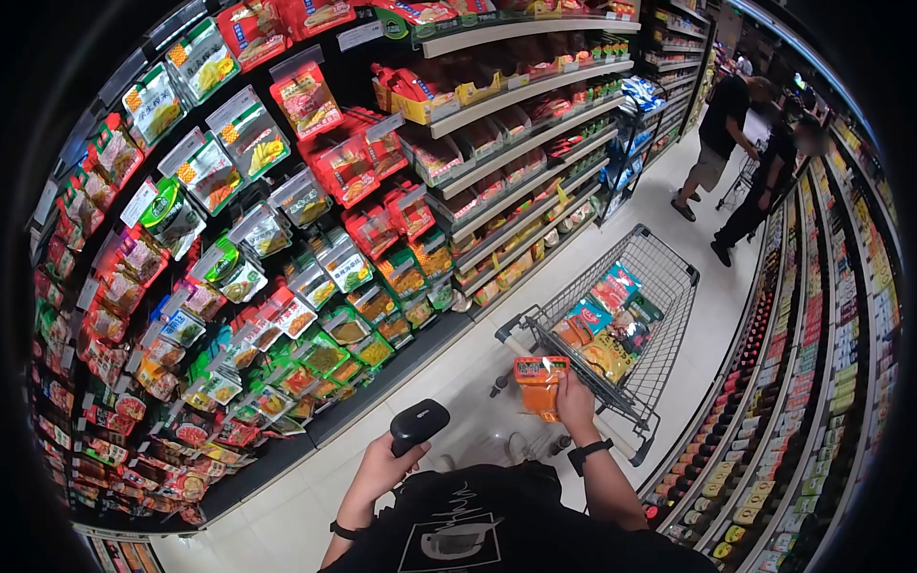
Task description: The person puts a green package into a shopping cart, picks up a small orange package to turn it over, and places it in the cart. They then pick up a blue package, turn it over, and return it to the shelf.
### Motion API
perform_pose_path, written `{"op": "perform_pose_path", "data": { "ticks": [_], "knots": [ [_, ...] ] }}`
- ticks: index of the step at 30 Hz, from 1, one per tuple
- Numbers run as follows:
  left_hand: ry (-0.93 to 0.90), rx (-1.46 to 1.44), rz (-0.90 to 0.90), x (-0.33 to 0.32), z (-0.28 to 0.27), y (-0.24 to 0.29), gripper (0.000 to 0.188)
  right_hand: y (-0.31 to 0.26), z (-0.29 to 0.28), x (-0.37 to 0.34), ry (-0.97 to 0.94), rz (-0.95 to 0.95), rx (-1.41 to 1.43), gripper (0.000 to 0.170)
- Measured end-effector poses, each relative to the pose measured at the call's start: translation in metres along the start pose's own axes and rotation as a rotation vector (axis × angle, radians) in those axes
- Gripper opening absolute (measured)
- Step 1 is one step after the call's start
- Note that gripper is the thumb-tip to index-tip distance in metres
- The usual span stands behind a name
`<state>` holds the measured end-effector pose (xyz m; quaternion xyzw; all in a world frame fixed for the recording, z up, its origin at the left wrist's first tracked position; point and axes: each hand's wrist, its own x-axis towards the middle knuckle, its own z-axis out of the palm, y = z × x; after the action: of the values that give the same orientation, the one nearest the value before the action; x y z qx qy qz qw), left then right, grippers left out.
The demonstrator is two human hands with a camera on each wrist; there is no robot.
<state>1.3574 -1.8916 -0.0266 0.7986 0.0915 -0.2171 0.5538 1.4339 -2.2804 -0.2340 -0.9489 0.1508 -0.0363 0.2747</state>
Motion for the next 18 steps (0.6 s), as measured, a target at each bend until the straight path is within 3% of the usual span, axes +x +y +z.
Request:
{"op": "perform_pose_path", "data": {
  "ticks": [18],
  "knots": [
    [0.063,-0.034,-0.040,-0.009,-0.010,-0.014,0.030,0.002,0.017,0.012,0.039,-0.027,-0.066,0.048]
  ]
}}
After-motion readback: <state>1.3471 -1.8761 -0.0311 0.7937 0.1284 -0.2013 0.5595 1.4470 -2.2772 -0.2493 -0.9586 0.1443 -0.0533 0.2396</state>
